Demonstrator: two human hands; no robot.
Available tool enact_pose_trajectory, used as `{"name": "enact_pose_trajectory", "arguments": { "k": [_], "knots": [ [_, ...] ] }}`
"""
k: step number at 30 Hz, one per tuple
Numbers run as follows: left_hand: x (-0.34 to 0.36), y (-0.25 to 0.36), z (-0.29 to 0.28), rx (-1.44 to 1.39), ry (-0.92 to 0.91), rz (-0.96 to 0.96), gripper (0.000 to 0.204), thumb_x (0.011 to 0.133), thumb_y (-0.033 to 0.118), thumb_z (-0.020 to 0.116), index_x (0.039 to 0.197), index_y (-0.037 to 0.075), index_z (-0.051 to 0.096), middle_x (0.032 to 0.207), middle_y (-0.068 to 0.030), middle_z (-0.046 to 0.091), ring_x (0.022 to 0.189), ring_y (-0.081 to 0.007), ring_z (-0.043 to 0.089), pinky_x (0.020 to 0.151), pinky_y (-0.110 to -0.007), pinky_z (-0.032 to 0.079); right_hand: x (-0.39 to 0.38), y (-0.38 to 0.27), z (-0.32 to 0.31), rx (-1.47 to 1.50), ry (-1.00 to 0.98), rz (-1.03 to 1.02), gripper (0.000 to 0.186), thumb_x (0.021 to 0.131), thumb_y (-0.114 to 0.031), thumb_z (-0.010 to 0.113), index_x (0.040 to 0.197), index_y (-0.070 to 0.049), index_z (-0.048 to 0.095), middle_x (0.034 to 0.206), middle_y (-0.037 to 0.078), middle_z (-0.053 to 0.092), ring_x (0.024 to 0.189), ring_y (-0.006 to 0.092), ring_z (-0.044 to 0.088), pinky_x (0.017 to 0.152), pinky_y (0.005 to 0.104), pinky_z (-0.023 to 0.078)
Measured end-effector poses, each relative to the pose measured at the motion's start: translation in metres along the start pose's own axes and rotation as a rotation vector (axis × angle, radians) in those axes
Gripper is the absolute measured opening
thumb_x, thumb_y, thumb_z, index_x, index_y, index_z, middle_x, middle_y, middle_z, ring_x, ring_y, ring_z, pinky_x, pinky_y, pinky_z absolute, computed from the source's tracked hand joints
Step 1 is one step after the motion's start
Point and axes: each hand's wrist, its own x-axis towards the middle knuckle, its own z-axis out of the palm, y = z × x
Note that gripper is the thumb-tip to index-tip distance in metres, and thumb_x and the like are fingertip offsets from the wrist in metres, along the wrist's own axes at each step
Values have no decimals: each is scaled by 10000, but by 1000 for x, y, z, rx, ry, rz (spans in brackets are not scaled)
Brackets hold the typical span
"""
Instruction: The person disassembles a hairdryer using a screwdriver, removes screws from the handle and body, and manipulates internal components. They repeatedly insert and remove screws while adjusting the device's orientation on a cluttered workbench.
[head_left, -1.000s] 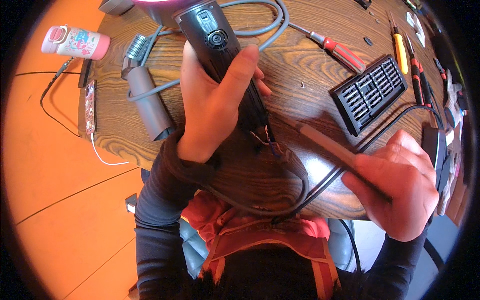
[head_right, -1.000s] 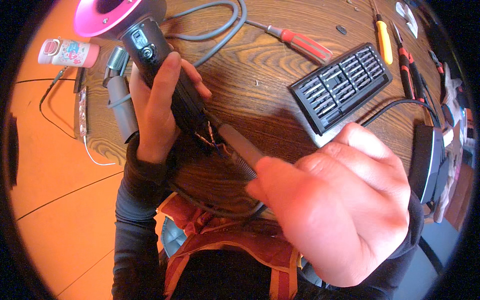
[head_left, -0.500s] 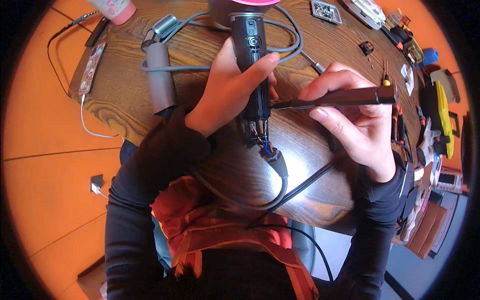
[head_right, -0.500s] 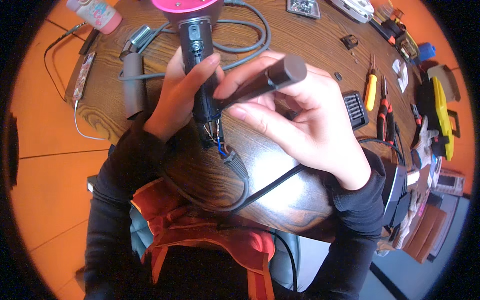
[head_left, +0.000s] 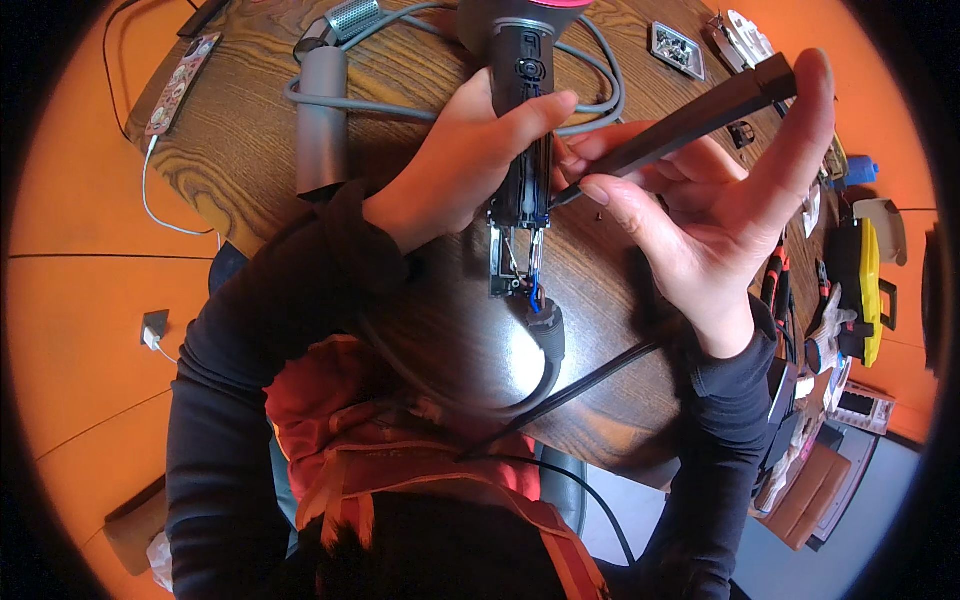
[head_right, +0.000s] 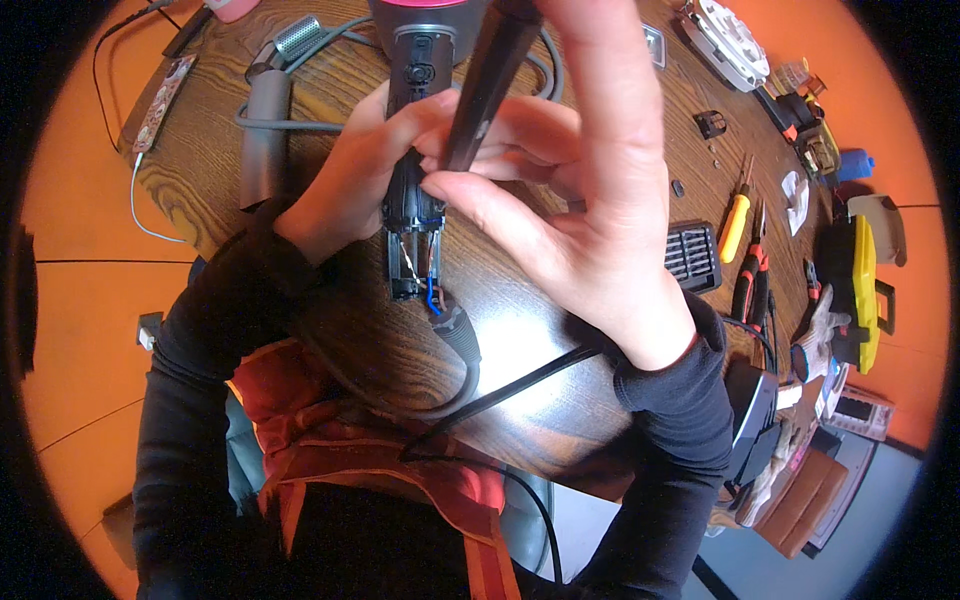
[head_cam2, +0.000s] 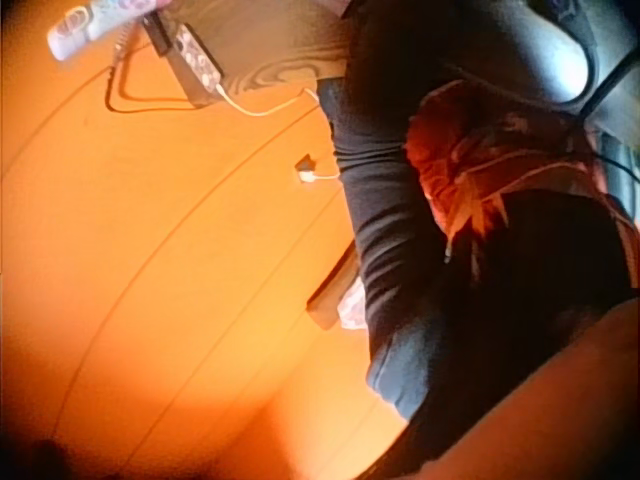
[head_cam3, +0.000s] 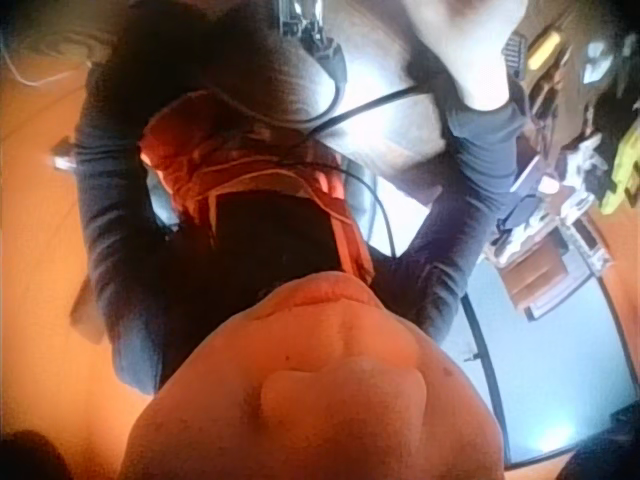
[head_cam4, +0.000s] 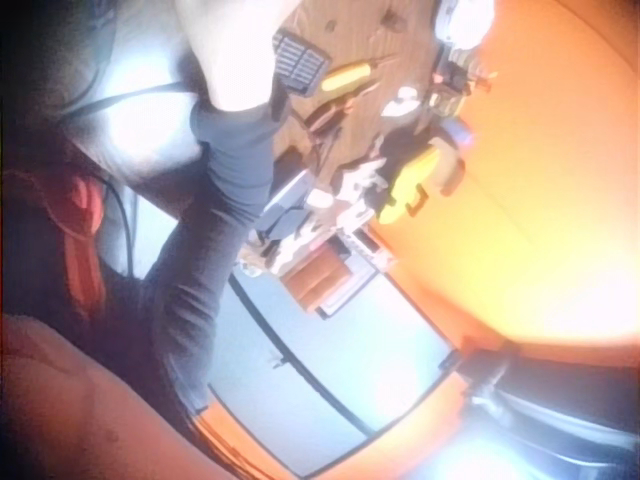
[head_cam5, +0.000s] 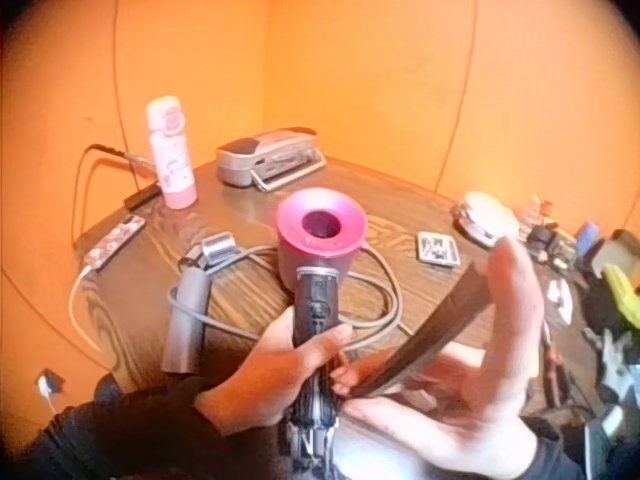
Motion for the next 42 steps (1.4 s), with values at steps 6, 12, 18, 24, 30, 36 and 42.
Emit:
{"name": "enact_pose_trajectory", "arguments": {
  "k": [6,12,18,24,30,36,42],
  "knots": [
    [-5,-3,4,88,22,-54,207,874,247,479,917,44,482,666,-27,522,501,-93,519,453,-218,444,-2,2,-13,-11,57,68,736,824,43,483,1344,-191,18,1106,324,479,967,360,565,834,425,465],
    [-4,-1,1,86,31,-59,184,870,239,489,895,56,478,712,-17,525,607,-67,526,528,-184,440,-6,-4,-10,-165,23,-47,832,789,104,496,1334,-252,-23,982,273,531,856,329,597,748,445,514],
    [-4,-2,2,61,5,-24,187,854,240,515,892,66,456,699,-1,509,601,-59,505,520,-173,413,-7,-12,-5,-238,-11,-108,860,779,95,517,1327,-268,-37,947,260,540,818,314,601,726,435,518],
    [-6,2,1,109,14,-24,243,822,248,568,890,54,439,672,-42,528,551,-119,552,487,-222,460,-9,-12,-9,-333,-26,-90,858,769,82,544,1314,-271,-16,919,250,544,786,302,602,709,419,519],
    [-2,-2,2,44,-8,26,243,815,225,584,881,47,432,656,-62,535,513,-146,572,465,-251,486,-12,-11,-10,-396,-44,-83,856,760,69,572,1301,-274,4,891,240,549,754,290,603,691,402,520],
    [-7,0,2,98,0,-34,214,840,232,552,909,59,448,717,-32,541,609,-94,552,527,-206,448,-9,-7,-11,-483,-91,-88,854,750,56,599,1288,-277,25,863,231,553,722,279,604,674,386,520],
    [-5,-4,2,102,1,13,183,854,217,532,921,67,453,746,-17,544,649,-68,542,535,-187,433,-11,-8,-6,-390,-175,3,859,785,38,563,1301,-299,-35,915,268,547,771,303,604,702,410,513]
  ]
}}
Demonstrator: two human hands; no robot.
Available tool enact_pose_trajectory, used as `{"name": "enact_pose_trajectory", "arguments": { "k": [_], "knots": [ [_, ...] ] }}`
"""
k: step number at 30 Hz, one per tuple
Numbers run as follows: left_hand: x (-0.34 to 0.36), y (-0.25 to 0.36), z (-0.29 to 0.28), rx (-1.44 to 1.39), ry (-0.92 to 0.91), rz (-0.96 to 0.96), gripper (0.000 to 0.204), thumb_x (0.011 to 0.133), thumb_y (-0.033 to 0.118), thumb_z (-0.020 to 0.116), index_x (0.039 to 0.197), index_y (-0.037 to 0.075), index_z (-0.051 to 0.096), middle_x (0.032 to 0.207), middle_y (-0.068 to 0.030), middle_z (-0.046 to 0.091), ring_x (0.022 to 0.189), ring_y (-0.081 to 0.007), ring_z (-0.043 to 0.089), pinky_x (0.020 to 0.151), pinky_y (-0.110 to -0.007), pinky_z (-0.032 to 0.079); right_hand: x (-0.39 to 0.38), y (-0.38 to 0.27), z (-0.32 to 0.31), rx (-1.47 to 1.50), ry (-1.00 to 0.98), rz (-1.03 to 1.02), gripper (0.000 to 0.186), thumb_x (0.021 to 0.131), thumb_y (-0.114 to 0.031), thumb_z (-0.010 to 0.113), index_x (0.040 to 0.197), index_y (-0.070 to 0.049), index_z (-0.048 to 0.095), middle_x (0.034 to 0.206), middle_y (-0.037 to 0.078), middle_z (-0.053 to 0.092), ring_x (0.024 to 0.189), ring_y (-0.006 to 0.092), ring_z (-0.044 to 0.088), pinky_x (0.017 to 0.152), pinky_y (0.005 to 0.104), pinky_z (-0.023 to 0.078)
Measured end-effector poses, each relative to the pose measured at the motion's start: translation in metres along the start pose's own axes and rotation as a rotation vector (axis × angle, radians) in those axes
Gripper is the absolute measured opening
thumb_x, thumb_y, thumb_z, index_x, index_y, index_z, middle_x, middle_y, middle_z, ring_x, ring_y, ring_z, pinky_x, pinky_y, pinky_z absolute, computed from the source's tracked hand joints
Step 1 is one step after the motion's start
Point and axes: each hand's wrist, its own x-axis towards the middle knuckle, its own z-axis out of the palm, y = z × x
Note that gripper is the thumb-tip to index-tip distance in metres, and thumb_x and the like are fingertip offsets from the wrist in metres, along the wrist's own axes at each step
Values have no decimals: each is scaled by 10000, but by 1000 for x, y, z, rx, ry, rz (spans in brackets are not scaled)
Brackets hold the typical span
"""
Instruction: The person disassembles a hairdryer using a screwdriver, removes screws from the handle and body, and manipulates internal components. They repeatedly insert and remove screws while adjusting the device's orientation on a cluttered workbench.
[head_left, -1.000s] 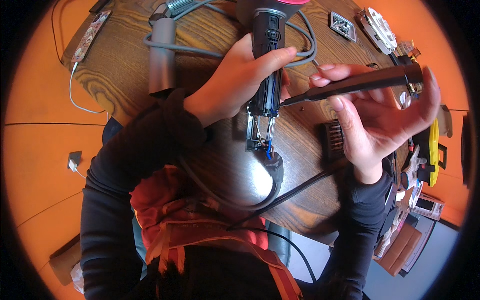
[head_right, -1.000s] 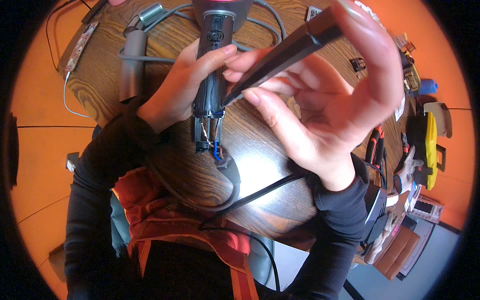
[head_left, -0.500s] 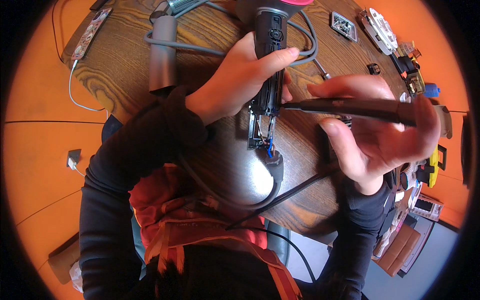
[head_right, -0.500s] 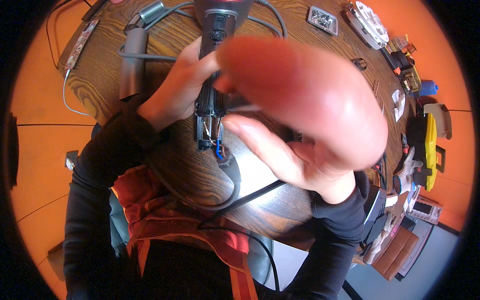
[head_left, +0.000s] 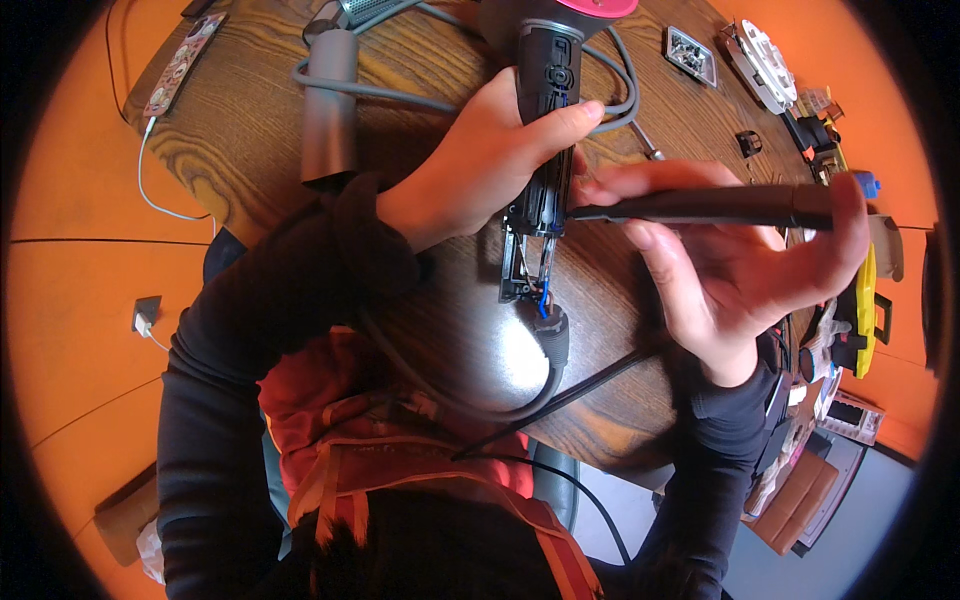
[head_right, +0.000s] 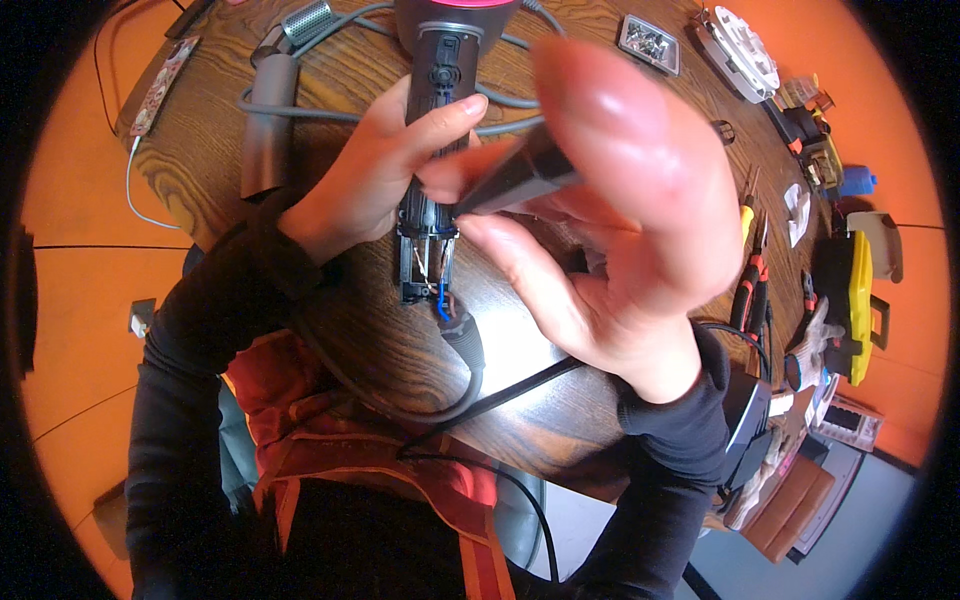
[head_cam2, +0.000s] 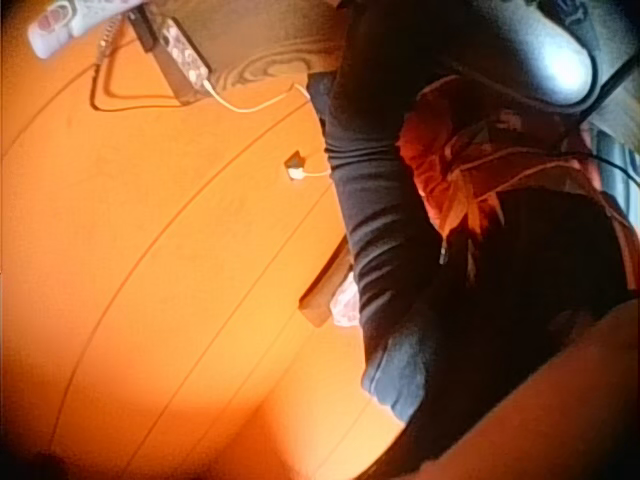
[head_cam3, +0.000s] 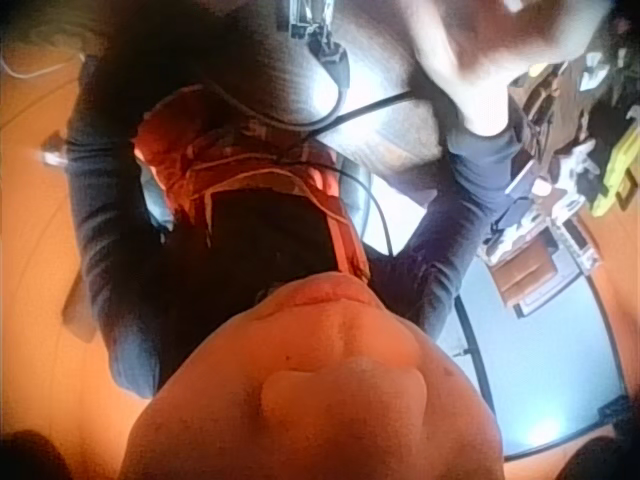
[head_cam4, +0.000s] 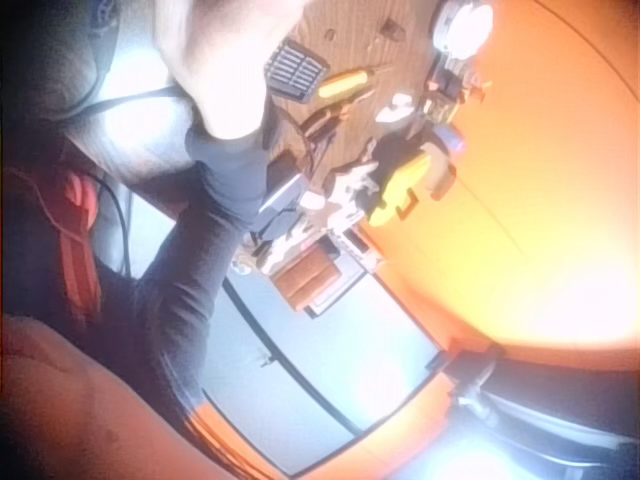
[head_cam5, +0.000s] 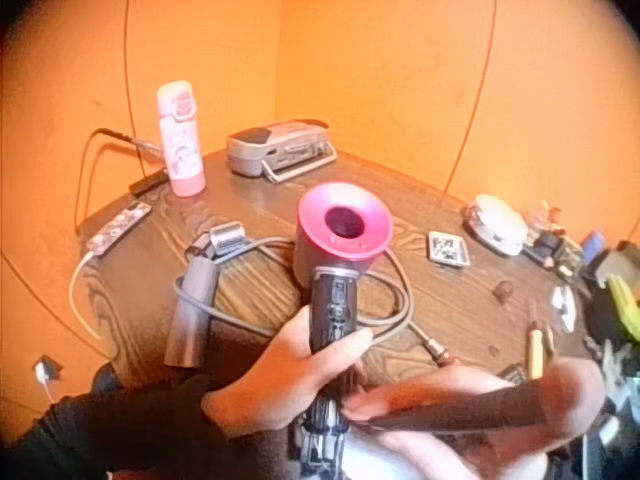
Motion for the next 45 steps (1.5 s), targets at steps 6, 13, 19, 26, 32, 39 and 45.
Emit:
{"name": "enact_pose_trajectory", "arguments": {
  "k": [6,13,19,26,32,39,45],
  "knots": [
    [3,-4,0,1,-23,31,157,855,175,522,938,63,450,725,-25,548,639,-67,543,528,-180,427,2,2,-6,-125,-37,-52,888,746,58,608,1296,-258,-12,890,259,550,745,302,604,668,405,525],
    [-1,-2,0,28,14,12,161,857,154,515,960,60,435,668,-9,513,590,-68,513,522,-181,416,-3,7,2,-32,129,-28,884,734,73,614,1286,-279,20,879,249,549,761,302,601,675,410,522],
    [2,-3,1,-45,13,9,162,856,181,527,922,59,443,661,-8,505,566,-71,497,516,-184,404,-4,7,0,12,106,-43,881,740,72,608,1288,-282,15,864,240,548,745,298,600,673,414,522],
    [-1,-2,2,-1,8,10,138,853,160,530,879,60,440,662,-8,505,527,-65,473,479,-186,377,-3,9,0,34,104,-38,878,747,69,600,1290,-285,9,845,231,547,725,293,599,671,418,522],
    [-1,0,2,27,22,14,143,850,162,536,884,60,443,687,5,495,562,-54,469,500,-183,383,-5,8,5,-16,148,-39,875,753,67,594,1292,-287,3,830,222,546,709,289,598,669,422,521],
    [1,-2,2,16,32,31,143,846,157,542,890,64,442,706,12,503,596,-51,483,512,-184,387,-2,14,-1,138,52,-32,870,759,63,588,1291,-289,-4,816,211,545,698,283,599,667,417,525],
    [0,-3,1,-6,17,-14,140,848,158,542,893,65,446,706,17,491,598,-46,472,513,-176,382,-3,12,3,59,88,-45,877,752,59,600,1290,-279,-4,827,221,552,704,291,603,666,415,525]
  ]
}}
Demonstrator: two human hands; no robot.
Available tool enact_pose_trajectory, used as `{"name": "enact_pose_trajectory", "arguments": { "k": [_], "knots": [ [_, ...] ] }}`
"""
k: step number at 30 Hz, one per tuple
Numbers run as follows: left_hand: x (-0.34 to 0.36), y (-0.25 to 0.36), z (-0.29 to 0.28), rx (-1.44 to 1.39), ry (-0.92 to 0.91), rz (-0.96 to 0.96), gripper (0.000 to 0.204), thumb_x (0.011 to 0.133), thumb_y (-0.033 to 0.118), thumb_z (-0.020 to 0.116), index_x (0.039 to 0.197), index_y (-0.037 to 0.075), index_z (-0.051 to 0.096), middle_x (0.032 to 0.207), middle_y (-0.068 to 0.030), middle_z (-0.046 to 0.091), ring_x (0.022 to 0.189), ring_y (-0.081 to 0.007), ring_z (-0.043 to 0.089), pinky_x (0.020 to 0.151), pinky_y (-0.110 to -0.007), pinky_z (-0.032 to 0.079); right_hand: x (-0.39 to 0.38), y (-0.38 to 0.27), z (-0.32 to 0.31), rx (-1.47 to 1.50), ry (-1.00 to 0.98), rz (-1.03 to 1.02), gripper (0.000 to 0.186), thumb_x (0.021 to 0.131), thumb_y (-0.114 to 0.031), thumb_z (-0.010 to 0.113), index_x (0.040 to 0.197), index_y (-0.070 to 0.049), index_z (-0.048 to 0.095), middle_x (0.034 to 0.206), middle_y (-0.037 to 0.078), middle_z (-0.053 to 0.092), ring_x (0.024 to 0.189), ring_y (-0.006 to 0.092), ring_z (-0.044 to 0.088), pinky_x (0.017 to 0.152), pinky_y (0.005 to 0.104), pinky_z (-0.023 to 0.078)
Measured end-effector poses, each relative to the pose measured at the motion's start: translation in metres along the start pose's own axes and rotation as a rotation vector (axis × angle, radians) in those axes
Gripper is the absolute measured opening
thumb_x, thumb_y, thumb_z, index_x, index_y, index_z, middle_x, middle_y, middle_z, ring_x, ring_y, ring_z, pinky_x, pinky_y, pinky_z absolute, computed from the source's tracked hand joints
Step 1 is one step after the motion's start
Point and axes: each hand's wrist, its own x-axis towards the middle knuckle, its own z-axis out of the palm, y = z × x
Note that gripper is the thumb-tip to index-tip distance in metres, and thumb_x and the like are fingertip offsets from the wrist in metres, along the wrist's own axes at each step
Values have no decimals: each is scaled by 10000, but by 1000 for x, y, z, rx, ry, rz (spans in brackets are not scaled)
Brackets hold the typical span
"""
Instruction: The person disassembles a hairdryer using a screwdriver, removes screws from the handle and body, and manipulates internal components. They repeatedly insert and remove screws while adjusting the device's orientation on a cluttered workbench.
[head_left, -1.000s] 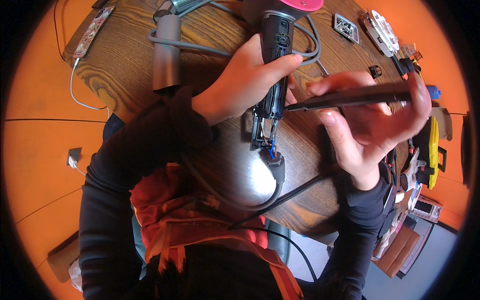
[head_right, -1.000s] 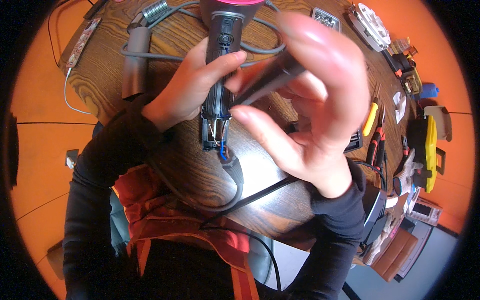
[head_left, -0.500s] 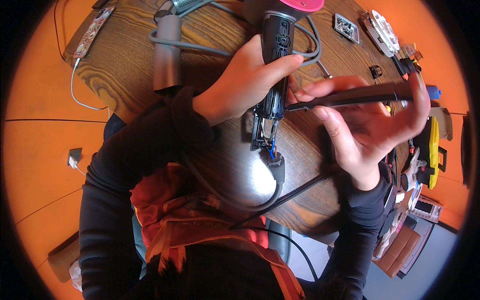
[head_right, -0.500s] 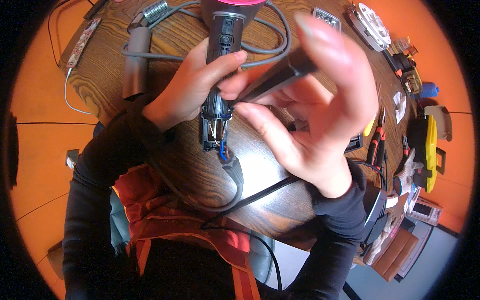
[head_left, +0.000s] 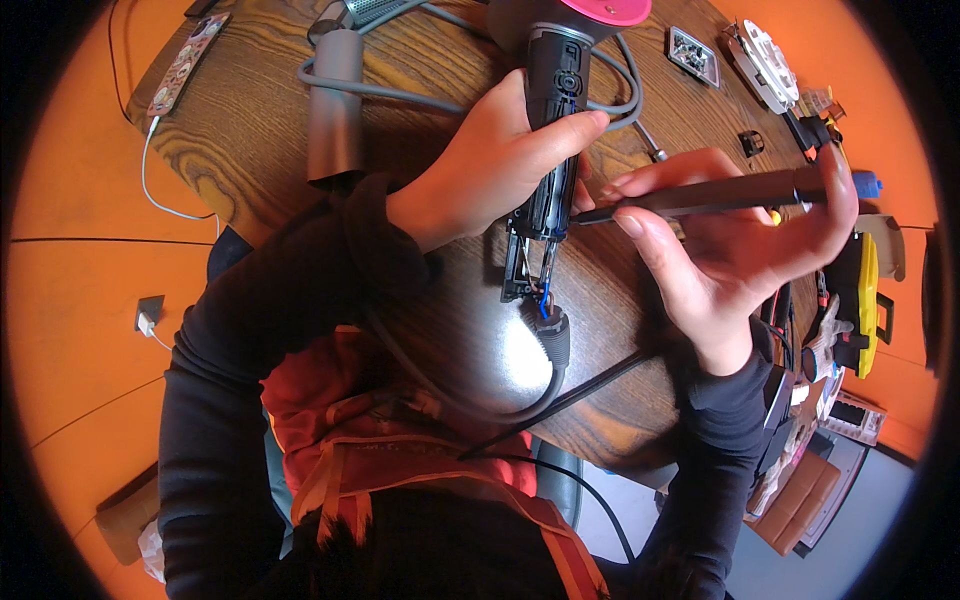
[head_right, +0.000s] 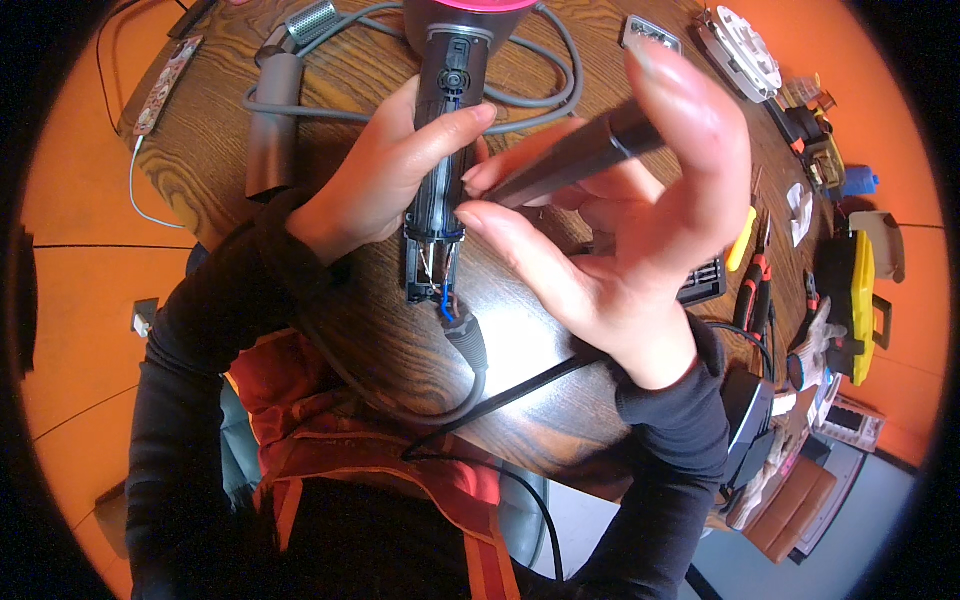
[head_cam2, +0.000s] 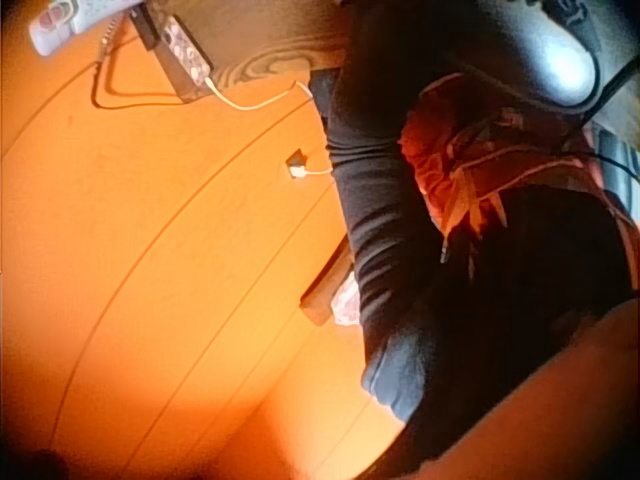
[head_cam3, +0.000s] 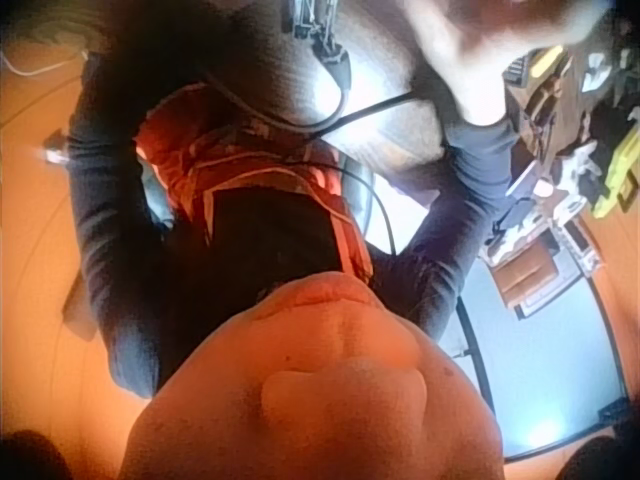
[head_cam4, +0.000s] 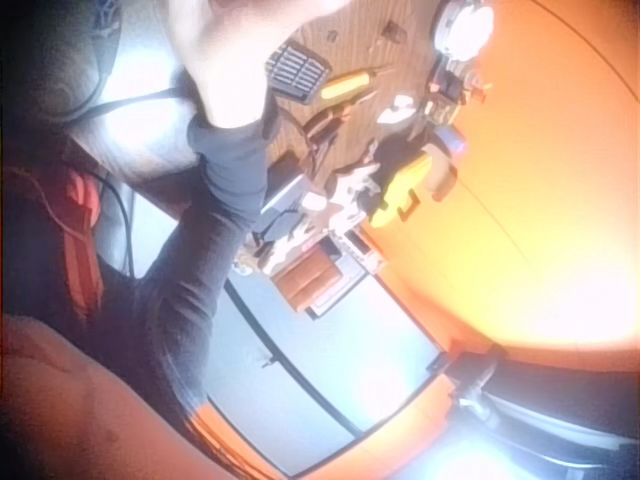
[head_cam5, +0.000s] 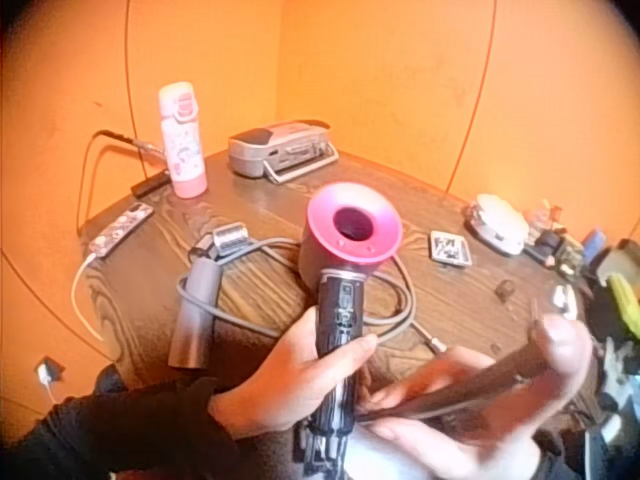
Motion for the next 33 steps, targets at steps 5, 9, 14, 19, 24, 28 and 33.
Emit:
{"name": "enact_pose_trajectory", "arguments": {
  "k": [5,9,14,19,24,28,33],
  "knots": [
    [3,-1,2,-2,27,86,142,848,168,542,888,65,452,669,4,500,558,-61,478,495,-185,386,1,1,-3,49,-57,4,883,745,56,610,1290,-270,-4,836,230,557,709,297,607,665,413,525],
    [-1,1,1,52,45,34,132,853,166,536,866,73,443,654,12,486,526,-59,465,472,-181,382,-4,-2,5,-59,30,-15,888,741,54,619,1289,-264,-4,843,236,561,713,302,610,664,411,525],
    [1,1,-2,-9,30,-11,157,841,178,554,877,69,446,685,-2,492,566,-71,499,499,-192,418,-2,0,-1,9,10,-10,836,755,59,594,1293,-232,24,870,245,559,761,315,609,695,407,522],
    [0,4,-1,48,28,-21,186,844,179,549,917,65,422,681,-10,496,571,-92,525,505,-202,439,-5,-5,-1,-67,79,18,812,769,62,573,1303,-218,30,887,249,555,814,316,606,710,392,522],
    [-1,7,1,-10,13,-67,182,840,178,549,909,56,433,698,-23,516,581,-96,529,510,-206,437,-7,-1,4,12,94,12,861,769,62,575,1304,-254,-20,876,246,554,818,305,604,691,395,525],
    [0,6,0,79,25,30,165,839,176,550,883,54,448,700,-22,519,590,-83,519,516,-198,415,-5,1,4,35,15,-6,870,754,84,580,1286,-274,-7,872,242,549,764,296,610,682,425,529],
    [-2,4,1,50,4,-2,175,836,184,557,888,52,454,711,-14,517,609,-67,502,533,-187,399,-6,-9,2,-104,38,44,886,717,103,615,1267,-279,35,863,233,546,724,287,610,674,434,530]
  ]
}}
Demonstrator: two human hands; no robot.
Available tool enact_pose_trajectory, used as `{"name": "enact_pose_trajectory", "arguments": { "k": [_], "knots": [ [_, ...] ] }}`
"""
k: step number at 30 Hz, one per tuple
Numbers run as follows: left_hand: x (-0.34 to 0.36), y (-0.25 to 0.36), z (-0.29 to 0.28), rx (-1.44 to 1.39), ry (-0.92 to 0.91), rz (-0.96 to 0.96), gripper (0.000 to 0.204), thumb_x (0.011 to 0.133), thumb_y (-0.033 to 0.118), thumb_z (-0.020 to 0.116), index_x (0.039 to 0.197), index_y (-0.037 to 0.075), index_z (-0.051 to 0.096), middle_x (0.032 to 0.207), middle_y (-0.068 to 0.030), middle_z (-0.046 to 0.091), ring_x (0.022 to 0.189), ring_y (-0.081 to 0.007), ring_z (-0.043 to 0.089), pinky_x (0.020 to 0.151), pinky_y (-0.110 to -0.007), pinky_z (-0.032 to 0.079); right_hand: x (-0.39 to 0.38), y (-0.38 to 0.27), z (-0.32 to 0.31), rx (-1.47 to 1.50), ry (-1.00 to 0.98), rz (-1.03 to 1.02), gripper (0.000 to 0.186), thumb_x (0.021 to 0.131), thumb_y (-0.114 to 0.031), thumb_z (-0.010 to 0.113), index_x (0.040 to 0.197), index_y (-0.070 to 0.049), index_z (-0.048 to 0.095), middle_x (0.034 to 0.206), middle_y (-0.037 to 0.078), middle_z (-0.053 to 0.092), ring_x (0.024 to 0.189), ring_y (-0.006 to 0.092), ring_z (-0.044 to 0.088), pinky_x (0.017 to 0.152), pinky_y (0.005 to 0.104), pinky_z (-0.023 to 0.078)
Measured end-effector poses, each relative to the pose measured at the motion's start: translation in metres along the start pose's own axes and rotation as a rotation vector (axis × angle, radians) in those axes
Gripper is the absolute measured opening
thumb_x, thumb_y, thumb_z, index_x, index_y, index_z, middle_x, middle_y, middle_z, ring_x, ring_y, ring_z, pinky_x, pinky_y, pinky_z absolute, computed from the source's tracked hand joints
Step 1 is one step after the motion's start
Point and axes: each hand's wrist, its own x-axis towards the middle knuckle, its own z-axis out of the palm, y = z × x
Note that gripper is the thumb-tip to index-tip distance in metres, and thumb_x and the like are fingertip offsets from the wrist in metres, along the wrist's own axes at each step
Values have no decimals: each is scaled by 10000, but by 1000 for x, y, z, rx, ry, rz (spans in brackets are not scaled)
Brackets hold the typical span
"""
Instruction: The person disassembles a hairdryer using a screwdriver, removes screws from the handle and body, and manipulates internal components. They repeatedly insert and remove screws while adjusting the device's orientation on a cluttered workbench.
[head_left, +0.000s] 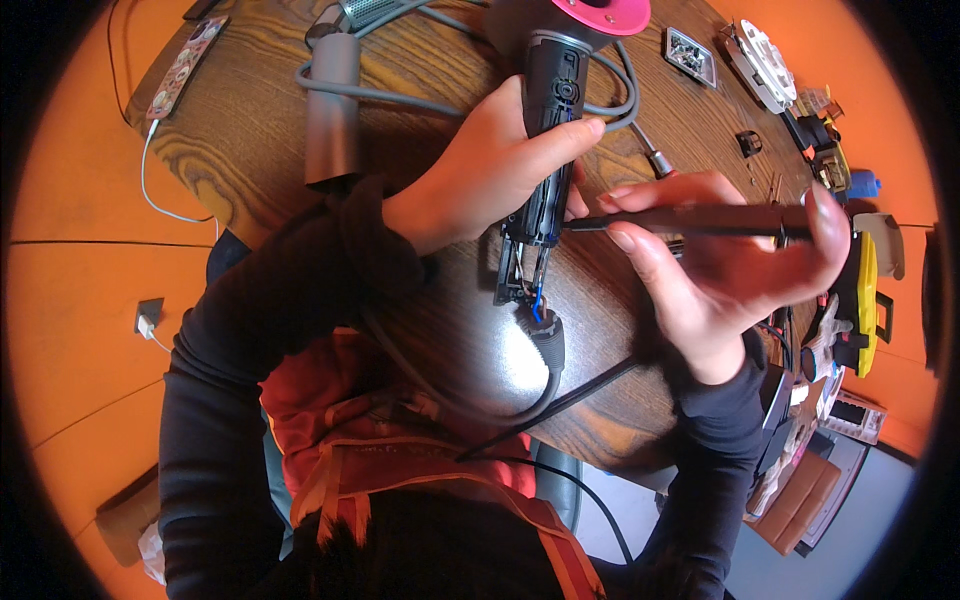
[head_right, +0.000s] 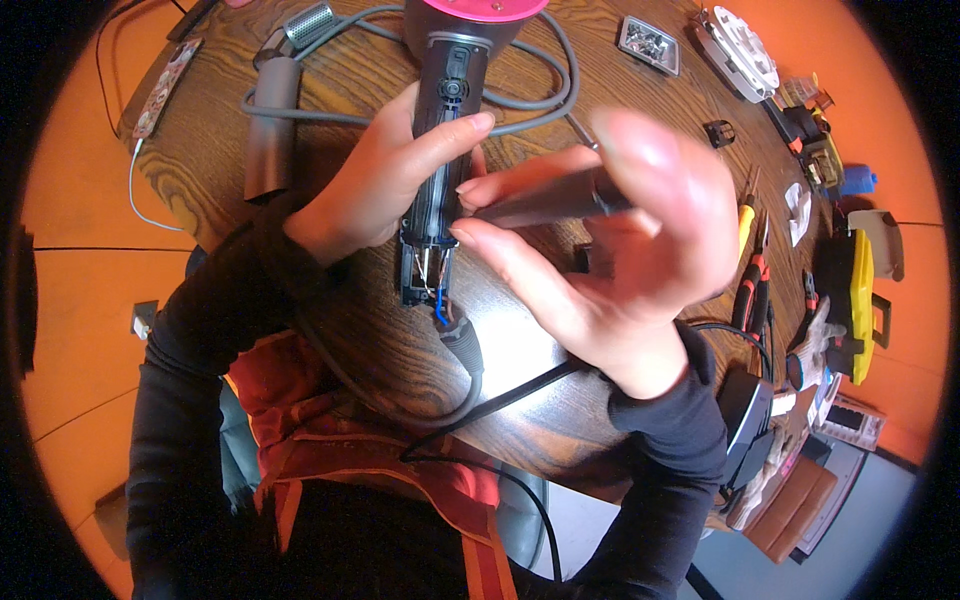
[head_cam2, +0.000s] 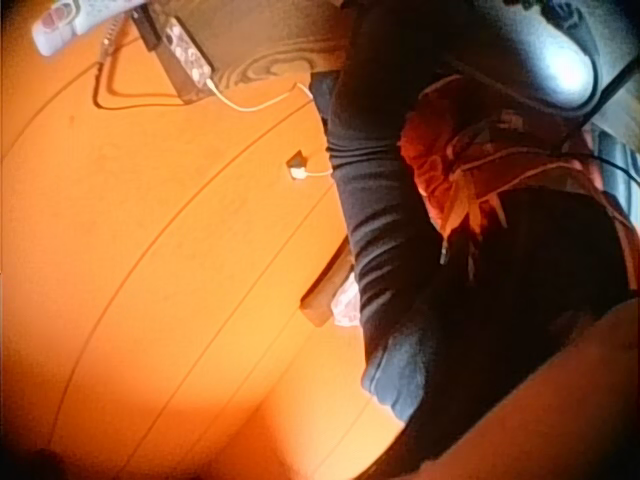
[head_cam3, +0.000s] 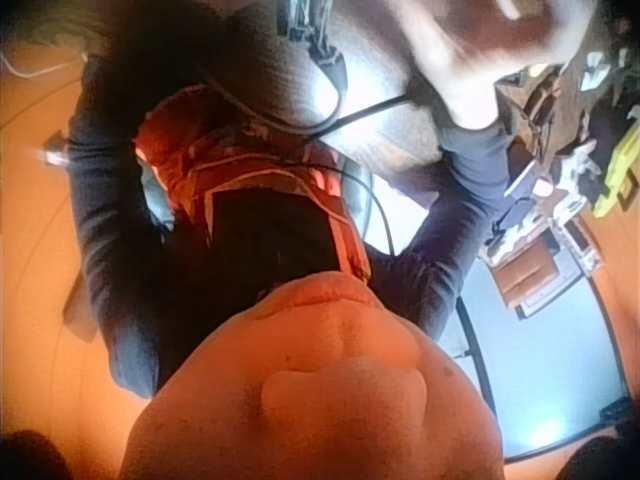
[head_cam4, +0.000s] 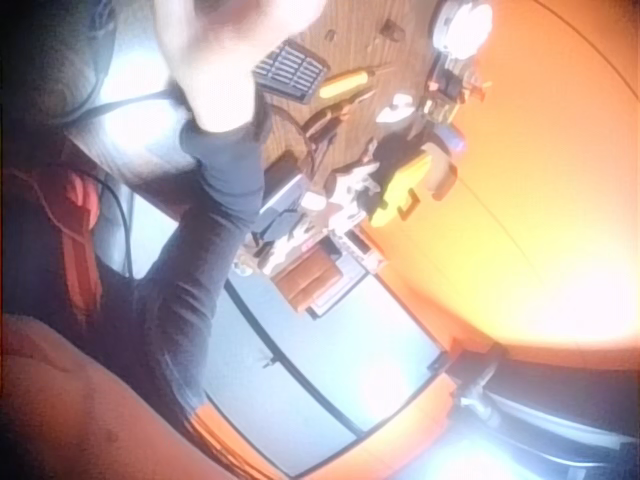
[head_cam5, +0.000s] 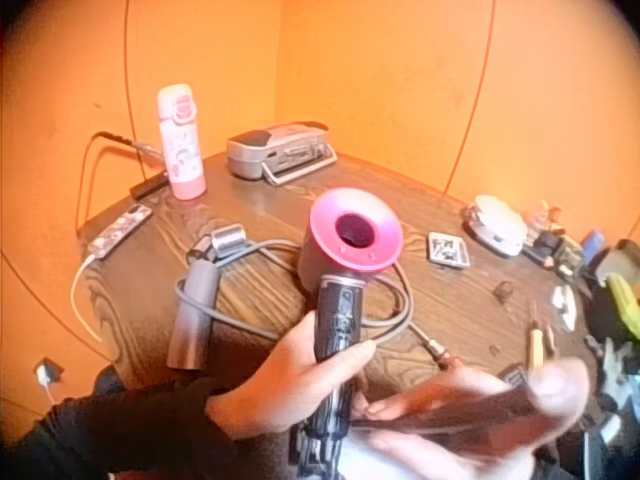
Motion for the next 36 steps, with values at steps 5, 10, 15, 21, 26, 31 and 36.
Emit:
{"name": "enact_pose_trajectory", "arguments": {
  "k": [5,10,15,21,26,31,36],
  "knots": [
    [1,0,1,26,45,18,191,832,197,566,890,52,456,698,-13,521,595,-66,501,522,-188,399,2,2,-4,22,-66,-26,869,726,91,613,1269,-281,46,856,233,555,723,288,609,685,438,525],
    [0,1,0,7,32,-18,192,831,200,567,888,54,456,697,-14,522,583,-68,494,515,-186,396,-2,3,1,20,-54,-129,849,751,104,572,1275,-287,31,878,247,554,735,307,607,715,467,507],
    [1,1,-2,8,-7,24,191,832,201,564,883,57,450,683,-24,529,592,-75,513,511,-185,398,3,4,-9,211,-184,24,857,774,92,549,1273,-315,-16,921,267,550,793,330,606,712,461,512],
    [-1,2,-1,1,17,-29,189,837,200,556,885,57,443,677,-21,525,577,-71,509,506,-188,405,0,1,-1,-52,-50,-49,892,730,92,612,1266,-279,4,865,238,554,722,286,602,652,403,525],
    [2,0,0,-17,25,8,189,839,198,550,888,53,439,671,-21,527,562,-73,507,498,-197,410,3,4,-5,96,-171,-2,887,741,86,600,1260,-282,-16,885,243,556,789,298,600,702,423,509],
    [1,0,-3,34,6,4,189,835,194,556,882,52,439,687,-22,529,587,-72,512,514,-198,412,3,3,-3,18,-192,-72,878,731,95,607,1256,-285,15,862,220,567,741,277,603,666,394,513],
    [2,2,-1,-55,34,-30,205,828,204,562,891,55,437,693,-29,532,586,-80,519,502,-208,419,2,-1,5,-67,1,-72,901,724,120,595,1289,-283,20,846,205,570,713,260,602,640,374,526]
  ]
}}
